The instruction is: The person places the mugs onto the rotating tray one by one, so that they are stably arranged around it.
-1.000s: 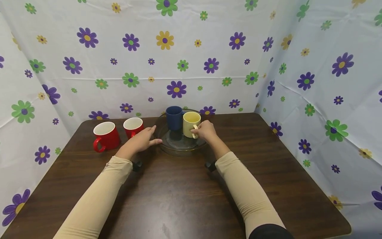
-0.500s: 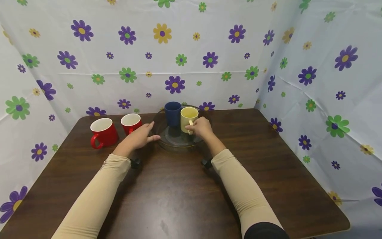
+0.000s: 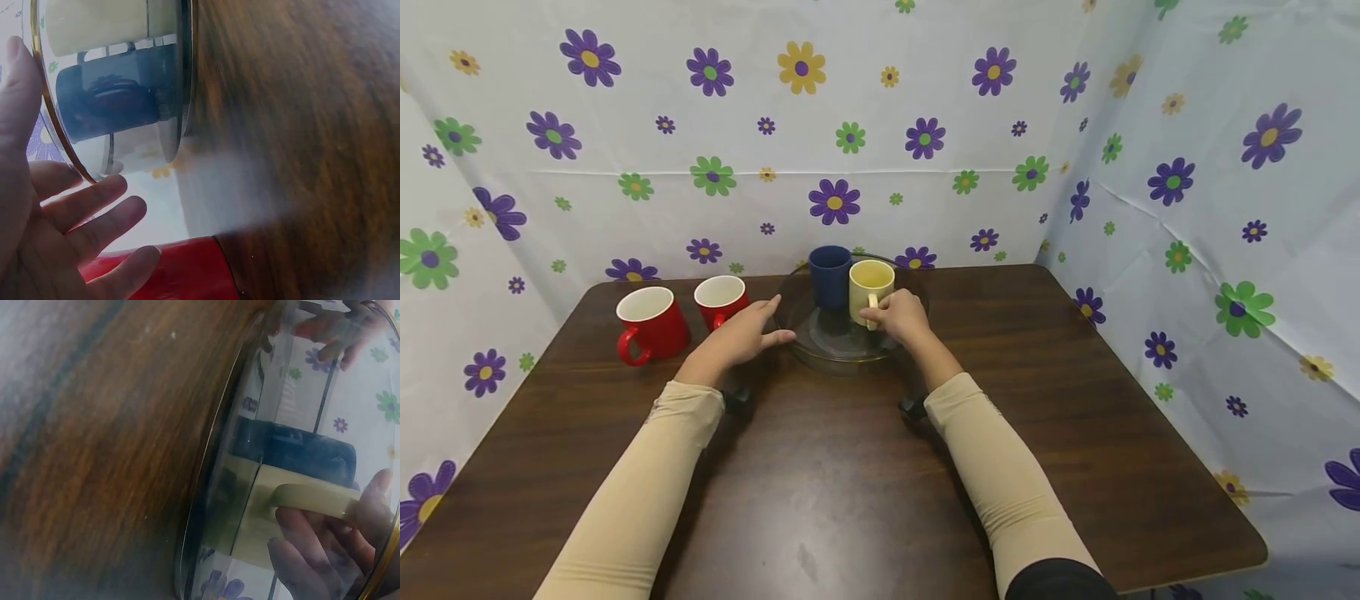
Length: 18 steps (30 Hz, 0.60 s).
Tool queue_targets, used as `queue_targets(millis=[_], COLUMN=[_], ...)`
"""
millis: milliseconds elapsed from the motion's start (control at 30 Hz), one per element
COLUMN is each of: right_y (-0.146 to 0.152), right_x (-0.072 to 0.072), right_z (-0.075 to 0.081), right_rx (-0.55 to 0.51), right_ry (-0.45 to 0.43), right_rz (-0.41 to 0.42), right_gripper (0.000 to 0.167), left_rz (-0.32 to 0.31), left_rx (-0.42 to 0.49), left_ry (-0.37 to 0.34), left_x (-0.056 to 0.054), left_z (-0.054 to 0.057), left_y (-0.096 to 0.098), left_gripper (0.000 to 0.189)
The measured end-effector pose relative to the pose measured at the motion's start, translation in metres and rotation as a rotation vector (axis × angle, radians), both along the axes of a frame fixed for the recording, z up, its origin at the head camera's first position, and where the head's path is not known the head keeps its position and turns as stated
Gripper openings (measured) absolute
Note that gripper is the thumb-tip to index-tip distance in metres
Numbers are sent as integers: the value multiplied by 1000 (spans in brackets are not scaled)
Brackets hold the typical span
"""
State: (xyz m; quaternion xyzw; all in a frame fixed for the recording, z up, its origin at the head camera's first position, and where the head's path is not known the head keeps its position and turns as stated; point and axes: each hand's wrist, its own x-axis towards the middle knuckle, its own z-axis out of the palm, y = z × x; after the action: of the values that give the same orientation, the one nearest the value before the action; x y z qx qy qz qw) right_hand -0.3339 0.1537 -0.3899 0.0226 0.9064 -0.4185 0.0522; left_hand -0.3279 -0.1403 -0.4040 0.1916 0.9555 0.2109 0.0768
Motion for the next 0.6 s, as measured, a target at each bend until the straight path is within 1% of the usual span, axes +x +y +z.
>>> queue_targets(millis=[167, 333, 467, 533, 600], right_y=[-1, -1, 4, 9, 17], right_x=[0, -1, 2, 4, 6], right_z=[-1, -2, -2, 0, 3], right_rx=[0, 44, 62, 75, 123], right_ry=[4, 32, 37, 52, 104], right_rz=[6, 16, 40, 66, 84], right_gripper=[33, 35, 36, 36, 35], left_rz=[-2, -6, -13, -15, -19], left_rx=[11, 16, 11, 5, -5], left_ry=[-19, -5, 4, -2, -11], left_x=[-1, -3, -2, -1, 0], left_z=[2, 1, -1, -1, -2], left_y=[-2, -1, 2, 4, 5], left_gripper=[92, 91, 91, 91, 91])
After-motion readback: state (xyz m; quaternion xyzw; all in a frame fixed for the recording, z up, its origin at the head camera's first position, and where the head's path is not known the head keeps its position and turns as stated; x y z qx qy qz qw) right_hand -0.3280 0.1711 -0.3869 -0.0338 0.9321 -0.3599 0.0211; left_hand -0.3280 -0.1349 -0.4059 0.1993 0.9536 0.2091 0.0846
